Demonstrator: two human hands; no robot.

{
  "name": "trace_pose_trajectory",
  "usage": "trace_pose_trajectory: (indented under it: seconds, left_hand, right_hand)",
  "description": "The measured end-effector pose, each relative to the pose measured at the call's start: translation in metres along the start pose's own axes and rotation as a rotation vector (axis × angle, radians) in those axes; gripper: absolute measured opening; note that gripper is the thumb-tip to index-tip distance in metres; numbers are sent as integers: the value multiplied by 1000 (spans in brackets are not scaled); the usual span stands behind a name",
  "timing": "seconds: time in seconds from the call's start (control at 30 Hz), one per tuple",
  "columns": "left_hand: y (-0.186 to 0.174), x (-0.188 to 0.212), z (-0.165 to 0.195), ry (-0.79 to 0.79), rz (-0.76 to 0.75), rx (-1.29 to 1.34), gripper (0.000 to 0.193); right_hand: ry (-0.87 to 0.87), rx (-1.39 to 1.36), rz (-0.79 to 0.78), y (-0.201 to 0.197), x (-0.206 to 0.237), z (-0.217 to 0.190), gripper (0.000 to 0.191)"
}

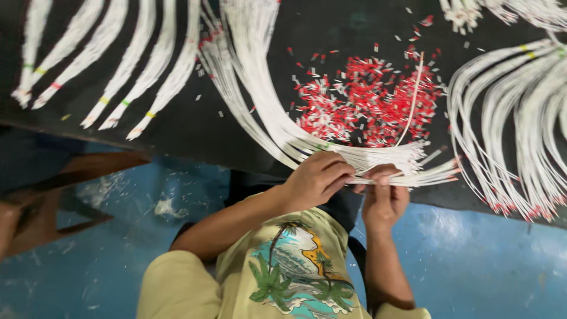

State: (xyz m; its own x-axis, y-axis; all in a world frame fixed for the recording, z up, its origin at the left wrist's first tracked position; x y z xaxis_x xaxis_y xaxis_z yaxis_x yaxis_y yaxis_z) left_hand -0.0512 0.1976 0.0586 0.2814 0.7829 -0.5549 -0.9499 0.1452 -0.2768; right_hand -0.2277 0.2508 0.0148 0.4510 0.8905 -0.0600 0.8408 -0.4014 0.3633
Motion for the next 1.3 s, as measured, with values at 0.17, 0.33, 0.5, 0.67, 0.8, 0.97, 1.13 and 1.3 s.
trace_pose_trajectory:
  seconds: [0.17,0.33,0.5,0.67,0.8,0.97,1.13,1.3]
  left_hand:
    - [-7,10,-5,108,5,-119,19]
    - [-6,23,-8,238,-118,-211,17]
    - [-25,27,-24,250,-91,-311,16]
    - [-136,10,-90,-131,465,-639,22]
    - [-190,5,-116,-258,596,-786,17]
    - [-192,-6,-126,-353,569,-836,20]
    - [-190,-10,-130,-352,558,-848,26]
    - [-190,-11,-128,-357,606,-817,21]
  right_hand:
    - [-6,46,17,5,0,2,18]
    - [8,-8,11,7,1,8,17]
    - [0,5,-39,2,-1,9,20]
    - [29,16,-84,-15,-3,15,20]
    - [58,5,-95,-29,-3,24,17]
    - [92,-7,-92,-41,5,31,16]
    - [100,25,-94,-52,15,34,19]
    - [78,14,-144,-59,24,37,23]
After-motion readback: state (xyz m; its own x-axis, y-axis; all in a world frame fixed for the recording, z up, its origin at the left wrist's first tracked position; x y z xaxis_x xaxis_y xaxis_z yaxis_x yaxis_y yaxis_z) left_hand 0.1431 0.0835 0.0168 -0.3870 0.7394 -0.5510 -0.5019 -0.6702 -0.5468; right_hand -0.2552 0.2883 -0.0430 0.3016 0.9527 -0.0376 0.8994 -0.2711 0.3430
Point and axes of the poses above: each hand's wrist, its own x-axis away from the middle knuckle, its own y-axis out of the palm, z = x × y, the point moved 5 cm from there along -x, towards the middle knuckle, and after that the axes turned 11 degrees about z, right-handed, at the moved point
